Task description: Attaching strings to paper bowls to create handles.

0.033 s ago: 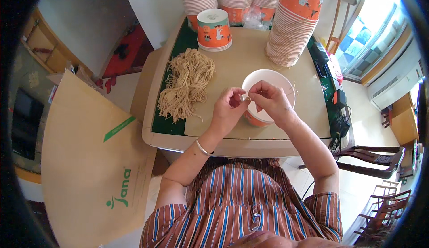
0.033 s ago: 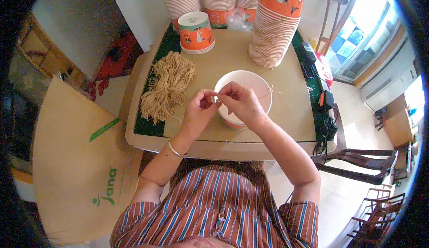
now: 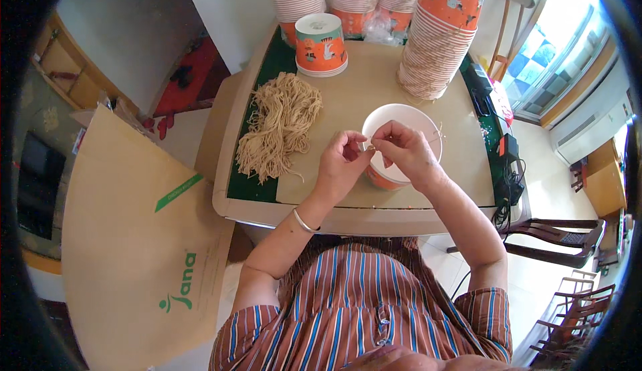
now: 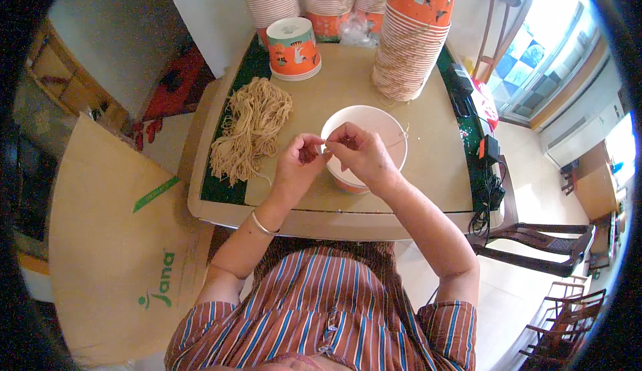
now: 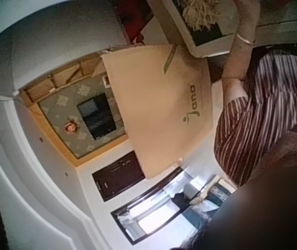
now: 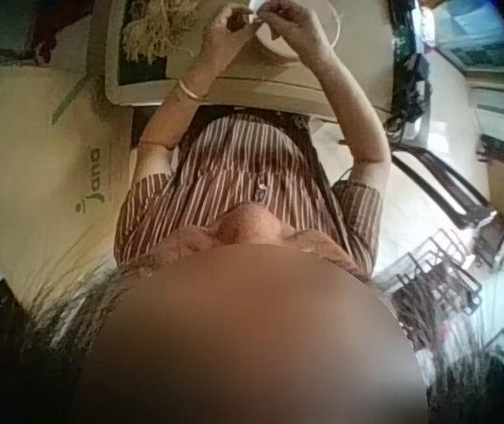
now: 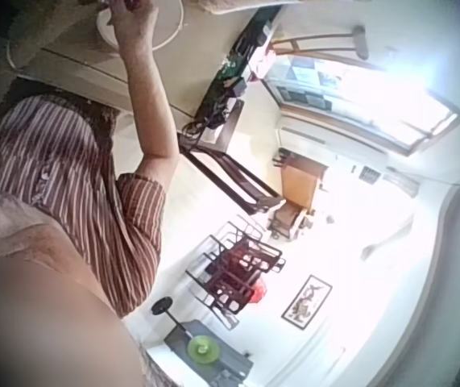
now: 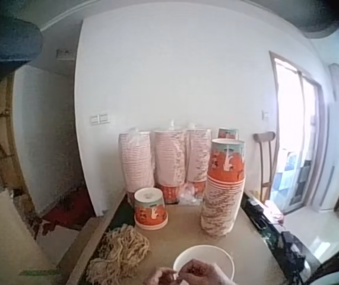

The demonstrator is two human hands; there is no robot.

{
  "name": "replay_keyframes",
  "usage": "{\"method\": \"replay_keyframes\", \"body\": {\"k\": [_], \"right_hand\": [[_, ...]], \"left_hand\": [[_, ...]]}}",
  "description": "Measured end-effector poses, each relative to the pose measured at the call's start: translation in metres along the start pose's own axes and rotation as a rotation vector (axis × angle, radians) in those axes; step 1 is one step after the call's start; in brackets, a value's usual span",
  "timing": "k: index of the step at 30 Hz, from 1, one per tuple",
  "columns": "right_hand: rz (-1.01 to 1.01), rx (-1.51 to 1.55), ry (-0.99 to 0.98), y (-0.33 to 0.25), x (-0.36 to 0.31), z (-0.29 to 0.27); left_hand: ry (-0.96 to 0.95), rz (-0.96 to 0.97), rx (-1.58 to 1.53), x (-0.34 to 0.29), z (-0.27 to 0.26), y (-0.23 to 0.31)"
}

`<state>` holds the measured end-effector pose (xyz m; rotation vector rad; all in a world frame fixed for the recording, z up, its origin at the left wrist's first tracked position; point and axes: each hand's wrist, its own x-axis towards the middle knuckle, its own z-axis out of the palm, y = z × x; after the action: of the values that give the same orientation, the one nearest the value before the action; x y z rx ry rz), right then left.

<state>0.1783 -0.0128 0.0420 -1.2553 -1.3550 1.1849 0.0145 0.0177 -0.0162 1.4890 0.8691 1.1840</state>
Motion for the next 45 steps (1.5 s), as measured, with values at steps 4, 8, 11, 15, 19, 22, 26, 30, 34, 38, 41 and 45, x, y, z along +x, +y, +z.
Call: {"method": "replay_keyframes", "body": {"k": [4, 8, 11, 15, 19, 22, 26, 30, 34, 38, 41, 45], "right_hand": [[0.015, -0.009, 0.002, -0.004, -0.001, 0.001], [0.016, -0.015, 0.008, -0.002, -0.002, 0.001], [0.024, -0.007, 0.013, -0.003, -0.002, 0.001], [0.005, 0.03, 0.013, -0.004, -0.003, -0.002], [0.037, -0.008, 0.05, -0.01, -0.006, -0.004], [0.032, -0.015, 0.033, -0.006, -0.007, -0.009], [-0.05, -0.121, 0.029, 0.0, -0.008, -0.009], [-0.222, -0.392, 0.081, 0.006, -0.006, -0.008], [-0.061, -0.325, 0.022, 0.001, -0.004, -0.006], [-0.051, -0.223, 0.007, 0.006, -0.002, -0.009], [-0.043, -0.292, -0.033, 0.009, -0.001, -0.012], [-0.156, -0.244, -0.035, 0.013, 0.0, -0.011]], "left_hand": [[0.016, 0.09, 0.13, 0.0, -0.003, 0.002], [-0.003, 0.093, 0.137, 0.001, -0.004, -0.003], [-0.013, 0.08, -0.021, 0.002, -0.003, -0.006], [-0.06, -0.018, -0.08, 0.002, -0.006, -0.003], [-0.072, -0.001, -0.078, 0.003, -0.005, 0.001], [-0.079, -0.021, -0.086, 0.003, -0.005, 0.002], [-0.049, -0.05, -0.116, 0.002, -0.003, 0.002], [-0.057, 0.012, -0.022, 0.003, -0.003, 0.001], [-0.05, -0.039, -0.111, 0.002, -0.004, -0.001], [-0.074, 0.023, -0.093, 0.004, -0.005, -0.001], [-0.074, -0.016, -0.086, 0.004, -0.004, 0.0], [-0.056, -0.012, -0.097, 0.004, -0.003, 0.003]]}}
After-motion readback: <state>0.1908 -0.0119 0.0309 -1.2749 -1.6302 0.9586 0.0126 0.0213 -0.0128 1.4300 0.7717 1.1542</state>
